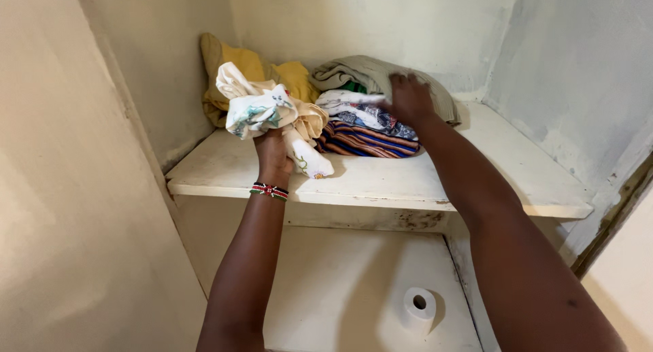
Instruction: The person picks up several piles of clothes and a yellow cloth from a closet shelf and places them onto a larger pile of clothes in a nearby room.
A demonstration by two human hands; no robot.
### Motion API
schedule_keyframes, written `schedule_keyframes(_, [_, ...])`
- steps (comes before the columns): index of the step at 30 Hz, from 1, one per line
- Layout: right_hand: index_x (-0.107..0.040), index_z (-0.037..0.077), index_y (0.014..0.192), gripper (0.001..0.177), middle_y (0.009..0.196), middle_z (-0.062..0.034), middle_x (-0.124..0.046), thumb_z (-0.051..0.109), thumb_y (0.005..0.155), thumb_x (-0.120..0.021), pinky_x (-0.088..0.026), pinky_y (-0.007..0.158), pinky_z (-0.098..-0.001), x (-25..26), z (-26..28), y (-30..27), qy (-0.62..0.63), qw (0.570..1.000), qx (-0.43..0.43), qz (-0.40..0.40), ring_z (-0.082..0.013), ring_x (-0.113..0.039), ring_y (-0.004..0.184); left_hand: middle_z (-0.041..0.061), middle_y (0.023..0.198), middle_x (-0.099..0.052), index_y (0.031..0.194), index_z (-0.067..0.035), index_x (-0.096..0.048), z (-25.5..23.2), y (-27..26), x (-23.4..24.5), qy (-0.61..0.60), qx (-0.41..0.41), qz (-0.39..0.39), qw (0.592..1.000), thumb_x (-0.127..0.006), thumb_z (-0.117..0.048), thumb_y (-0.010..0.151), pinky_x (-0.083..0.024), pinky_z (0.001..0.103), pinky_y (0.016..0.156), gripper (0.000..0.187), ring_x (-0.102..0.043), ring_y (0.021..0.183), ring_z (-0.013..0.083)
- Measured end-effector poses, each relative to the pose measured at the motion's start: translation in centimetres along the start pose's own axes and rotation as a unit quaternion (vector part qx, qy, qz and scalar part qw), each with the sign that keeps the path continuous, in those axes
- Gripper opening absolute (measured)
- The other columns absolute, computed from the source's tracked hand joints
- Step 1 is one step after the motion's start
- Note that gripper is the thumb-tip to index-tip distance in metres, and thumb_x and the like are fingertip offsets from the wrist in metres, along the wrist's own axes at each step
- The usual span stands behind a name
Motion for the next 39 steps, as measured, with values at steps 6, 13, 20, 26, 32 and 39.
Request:
schedule_keyframes(6, [-0.074, -0.001, 0.109, 0.052, 0.071, -0.0157, -0.072, 0.049, 0.097, -0.075, -0.057, 0.056, -0.0462, -1.6, -1.7, 0.6, 0.052, 0.997, -0.044, 0.042, -0.0298, -0.071, 0.058, 0.009, 0.137, -0.06, 0.141, -0.004, -0.05, 0.3, 0.3, 0.7, -0.002, -0.008, 0.0, 1.0, -0.075, -0.012, 0.091, -0.058, 0.04, 0.102, 0.057, -0.064, 0.122, 0.0228])
schedule_keyframes(13, [-0.077, -0.001, 0.095, 0.031, 0.071, -0.0172, -0.072, 0.027, 0.089, -0.088, -0.054, 0.054, -0.0367, 6.8, -4.2, 0.6, 0.22, 0.958, -0.101, -0.154, -0.0219, -0.067, 0.055, 0.009, 0.136, -0.061, 0.141, -0.004, -0.051, -0.2, -1.0, 0.3, -0.018, -0.01, 0.001, 1.0, -0.076, -0.014, 0.091, -0.057, 0.04, 0.102, 0.057, -0.064, 0.121, 0.0225])
schedule_keyframes(20, [-0.081, 0.001, 0.1, 0.016, 0.077, -0.0079, -0.077, 0.015, 0.095, -0.086, -0.051, 0.056, -0.0295, 20.6, -1.1, 1.5, 0.397, 0.866, -0.05, -0.3, -0.0115, -0.07, 0.06, 0.011, 0.135, -0.063, 0.141, -0.003, -0.052, 1.9, -1.1, -0.1, -0.042, 0.034, -0.007, 0.999, -0.075, -0.014, 0.091, -0.058, 0.042, 0.102, 0.055, -0.065, 0.121, 0.0262])
schedule_keyframes(26, [-0.072, 0.002, 0.111, 0.038, 0.112, -0.0129, -0.077, 0.023, 0.086, -0.092, -0.057, 0.094, -0.0353, 18.6, 2.7, -0.3, 0.516, 0.849, -0.104, -0.051, -0.0191, -0.071, 0.102, 0.004, 0.119, -0.064, 0.136, -0.018, -0.051, 1.1, -3.5, 1.0, -0.125, 0.037, -0.076, 0.989, -0.07, -0.042, 0.086, -0.058, 0.044, 0.097, 0.058, -0.064, 0.111, 0.0226])
schedule_keyframes(32, [-0.03, 0.022, 0.159, 0.117, 0.164, -0.0136, -0.031, 0.044, 0.061, -0.091, -0.032, 0.117, -0.0481, 13.4, 10.6, -7.3, 0.56, 0.771, 0.06, 0.299, -0.032, -0.032, 0.147, 0.002, 0.115, -0.062, 0.133, -0.016, -0.056, -1.6, -7.3, -3.9, -0.195, 0.041, 0.046, 0.979, -0.066, -0.062, 0.092, -0.055, 0.037, 0.096, 0.062, -0.062, 0.105, 0.0171])
schedule_keyframes(39, [-0.041, 0.017, 0.158, 0.116, 0.166, -0.0175, -0.04, 0.097, 0.074, -0.034, -0.026, 0.125, -0.0467, 9.1, 7.7, -5.0, 0.461, 0.846, -0.077, 0.256, -0.0328, -0.034, 0.156, 0.003, 0.121, -0.061, 0.135, -0.013, -0.053, -1.3, -11.5, -5.8, -0.202, -0.001, -0.01, 0.979, -0.054, -0.066, 0.095, -0.052, 0.036, 0.1, 0.066, -0.061, 0.11, 0.0179])
Point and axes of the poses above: each hand's wrist, its own y-axis towards the middle knuckle, its own x-axis out of the back of the hand, z = x × y, the point moved 10 cm from there along y, towards the middle knuckle
